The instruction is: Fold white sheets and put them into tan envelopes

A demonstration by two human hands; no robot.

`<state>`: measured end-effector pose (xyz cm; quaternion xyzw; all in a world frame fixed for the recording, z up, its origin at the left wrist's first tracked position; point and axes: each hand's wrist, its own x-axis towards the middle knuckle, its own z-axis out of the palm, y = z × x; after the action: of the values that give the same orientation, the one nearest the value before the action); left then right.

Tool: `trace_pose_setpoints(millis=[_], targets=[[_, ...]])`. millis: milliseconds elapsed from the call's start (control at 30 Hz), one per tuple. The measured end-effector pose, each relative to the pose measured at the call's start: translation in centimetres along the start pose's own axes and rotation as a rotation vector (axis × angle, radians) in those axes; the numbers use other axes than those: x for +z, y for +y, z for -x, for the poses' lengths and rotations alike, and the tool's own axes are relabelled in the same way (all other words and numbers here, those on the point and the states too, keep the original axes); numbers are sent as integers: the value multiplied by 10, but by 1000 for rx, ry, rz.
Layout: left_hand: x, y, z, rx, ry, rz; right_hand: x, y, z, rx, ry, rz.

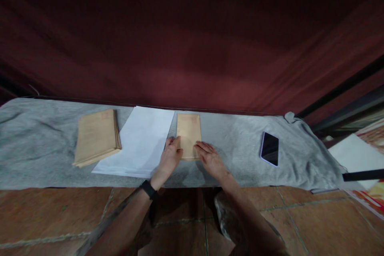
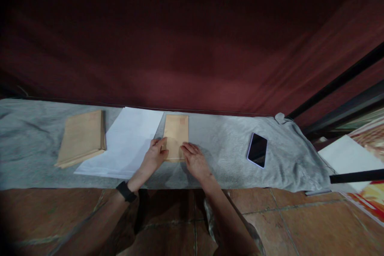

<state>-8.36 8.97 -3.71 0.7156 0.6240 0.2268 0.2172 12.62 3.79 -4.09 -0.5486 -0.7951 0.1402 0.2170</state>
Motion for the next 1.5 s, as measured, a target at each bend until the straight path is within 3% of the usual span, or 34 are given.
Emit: trace_pose_setpoints(millis=[167,267,533,667,800,1133,1500], targets=[[-4,2,2,256,116,-66,-8,-4,-4,12,-48,33],[-1,5,-8,396,81,-95,-11,-6,-8,14,-59,39],[21,23,-102,493,-203,-215,-12,-4,-11,12,-67,45],[34,21,-124,515,-232,-204,-12,-4,-14,36,-76,44],[40,12,-115,586,-256,-172,-14,-4,-17,54,-96,32],[30,11,-69,685,-320,-225,-18,0,-17,64,-84,-136],[22,6,-22,686,-398,-239,-28,7,-20,257,-14,-201]])
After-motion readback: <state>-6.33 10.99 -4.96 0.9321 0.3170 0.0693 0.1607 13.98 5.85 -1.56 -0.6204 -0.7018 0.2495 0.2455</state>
